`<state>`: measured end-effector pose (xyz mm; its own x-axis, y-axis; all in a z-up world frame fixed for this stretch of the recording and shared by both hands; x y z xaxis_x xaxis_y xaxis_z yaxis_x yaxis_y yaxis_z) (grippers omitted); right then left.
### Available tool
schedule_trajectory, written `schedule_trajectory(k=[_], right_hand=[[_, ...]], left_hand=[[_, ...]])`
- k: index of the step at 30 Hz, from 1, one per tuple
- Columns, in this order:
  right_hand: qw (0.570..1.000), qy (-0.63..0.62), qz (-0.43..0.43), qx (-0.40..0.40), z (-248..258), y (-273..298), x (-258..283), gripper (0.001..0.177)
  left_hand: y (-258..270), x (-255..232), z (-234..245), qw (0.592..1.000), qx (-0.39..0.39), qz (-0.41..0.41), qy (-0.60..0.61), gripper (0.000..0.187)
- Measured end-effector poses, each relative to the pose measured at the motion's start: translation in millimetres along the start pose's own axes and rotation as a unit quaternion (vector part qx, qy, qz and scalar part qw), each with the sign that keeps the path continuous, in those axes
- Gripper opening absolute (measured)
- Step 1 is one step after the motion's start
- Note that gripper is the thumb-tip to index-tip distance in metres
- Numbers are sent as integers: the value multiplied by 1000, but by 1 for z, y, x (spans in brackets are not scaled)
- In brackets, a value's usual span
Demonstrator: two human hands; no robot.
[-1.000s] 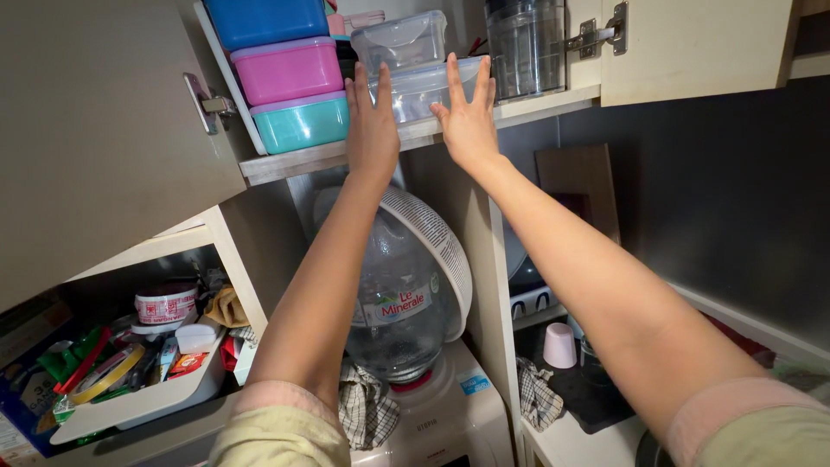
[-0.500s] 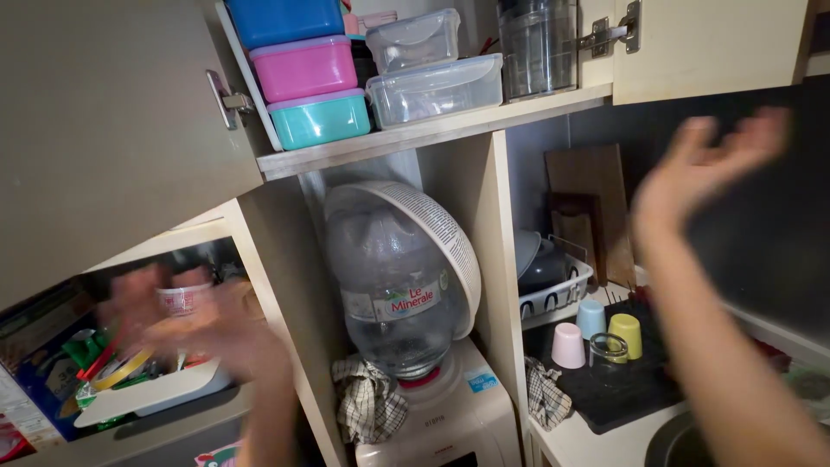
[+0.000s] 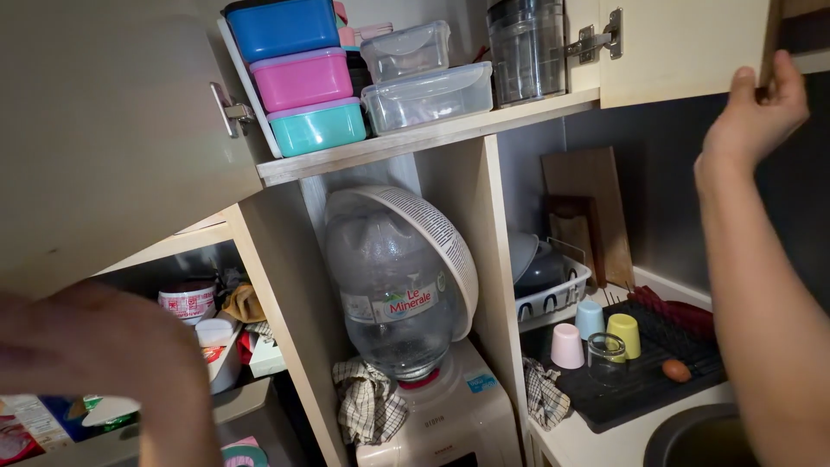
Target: The person sits at a low table and matches lids to colorful plastic food containers, pressing each lid onto a base and stacking the closed containers. They then carry the stacked containers to the kitchen, place them in an upper cabinet, and put away a clear plastic container as well.
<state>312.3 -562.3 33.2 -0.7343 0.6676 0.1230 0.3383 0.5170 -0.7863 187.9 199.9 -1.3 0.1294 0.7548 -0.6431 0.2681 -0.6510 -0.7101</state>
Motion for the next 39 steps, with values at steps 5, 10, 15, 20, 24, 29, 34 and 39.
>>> schedule_trajectory(k=[5,10,15,20,24,29,34,39], right_hand=[[1000,2,-19,23,-12,17,42,38],[998,43,-39,21,-12,12,65,36],[988,143,-45,30,-8,5,69,37],[996,82,-21,25,-17,10,88,37],[994,104,-13,17,-26,21,111,35],[993,114,11,13,-35,28,129,37],[987,150,38,38,-43,41,137,42],[985,150,29,83,-54,55,140,47]], left_hand=[[55,-79,8,924,4,-70,375,50],[76,-152,46,863,53,-153,479,58],[72,-189,82,826,77,-216,514,57],[68,-196,92,836,77,-201,505,54],[67,-199,89,835,58,-243,490,55],[82,-216,71,815,88,-297,489,64],[117,-253,45,811,73,-377,440,58],[157,-283,12,831,75,-419,359,58]])
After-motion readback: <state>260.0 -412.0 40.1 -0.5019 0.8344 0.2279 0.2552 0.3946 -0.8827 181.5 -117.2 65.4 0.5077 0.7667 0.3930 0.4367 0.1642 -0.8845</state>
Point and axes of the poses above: each hand's wrist, its own y-axis away from the middle knuckle, its own z-axis out of the back of the hand, x = y × z, the point moved 2 cm from there along -y, towards the middle knuckle, and after that the axes turned 9 degrees about z, right-handed, at the moved point
